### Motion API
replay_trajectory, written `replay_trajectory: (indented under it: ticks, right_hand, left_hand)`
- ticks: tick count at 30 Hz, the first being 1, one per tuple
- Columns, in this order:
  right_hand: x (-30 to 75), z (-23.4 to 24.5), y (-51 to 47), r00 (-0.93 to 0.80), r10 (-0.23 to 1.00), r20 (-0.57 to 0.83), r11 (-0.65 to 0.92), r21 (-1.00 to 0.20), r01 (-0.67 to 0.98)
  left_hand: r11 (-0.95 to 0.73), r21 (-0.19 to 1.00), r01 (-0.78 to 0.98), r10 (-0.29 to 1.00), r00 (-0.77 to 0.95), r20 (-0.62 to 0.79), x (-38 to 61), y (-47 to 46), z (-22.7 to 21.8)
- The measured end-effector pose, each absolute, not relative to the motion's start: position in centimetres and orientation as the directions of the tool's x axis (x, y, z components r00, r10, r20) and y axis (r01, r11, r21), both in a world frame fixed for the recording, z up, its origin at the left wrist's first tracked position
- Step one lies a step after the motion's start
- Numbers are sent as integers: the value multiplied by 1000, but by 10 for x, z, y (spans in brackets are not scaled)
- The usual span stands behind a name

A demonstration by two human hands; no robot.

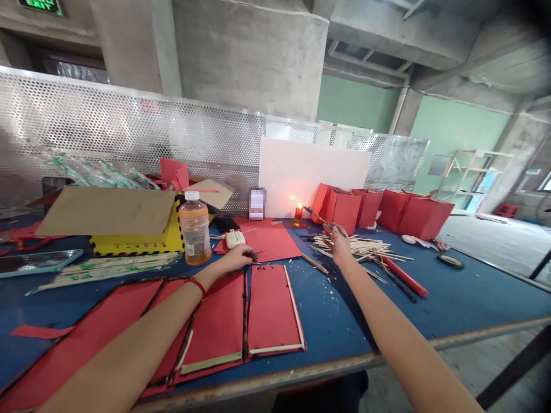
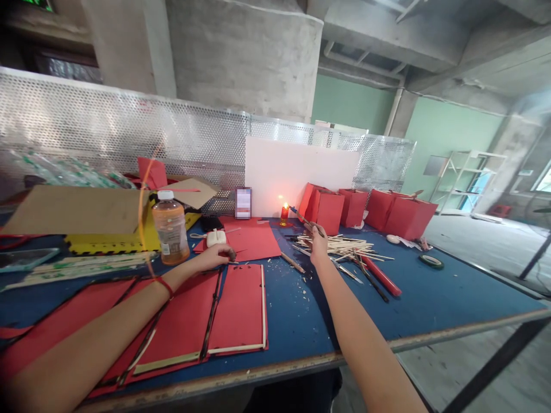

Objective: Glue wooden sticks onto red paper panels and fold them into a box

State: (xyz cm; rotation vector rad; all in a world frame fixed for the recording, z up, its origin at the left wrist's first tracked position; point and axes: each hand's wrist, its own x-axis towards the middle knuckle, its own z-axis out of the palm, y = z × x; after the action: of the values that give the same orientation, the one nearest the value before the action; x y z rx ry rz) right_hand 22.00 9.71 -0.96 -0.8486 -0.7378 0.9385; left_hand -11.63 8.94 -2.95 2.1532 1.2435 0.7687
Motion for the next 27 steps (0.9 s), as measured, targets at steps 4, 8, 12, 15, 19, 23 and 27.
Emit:
replay_trajectory:
  ticks: [4,8,12,15,19,23,27]
  right_hand:
    - [220,-10,98,394,902,178,331,-870,-365]
    - [219,-10,97,397,901,173,329,-870,-367]
    - [219,-10,97,397,901,173,327,-872,-363]
    - [220,-10,99,403,900,163,320,-877,-359]
    - [219,-10,100,403,901,159,313,-883,-351]
    - [219,-10,99,397,902,170,320,-880,-351]
    - [219,-7,96,390,905,168,317,-879,-357]
  left_hand:
    - [-422,709,565,887,420,193,-116,89,-29]
    - [-425,701,572,891,403,211,-116,90,-30]
    - [-421,712,562,887,419,194,-116,89,-29]
    - [-426,700,574,889,409,206,-116,89,-29]
    - [-441,679,586,884,414,217,-116,89,-29]
    - [-446,670,593,880,429,205,-115,87,-26]
    - [-438,676,593,884,421,203,-114,85,-25]
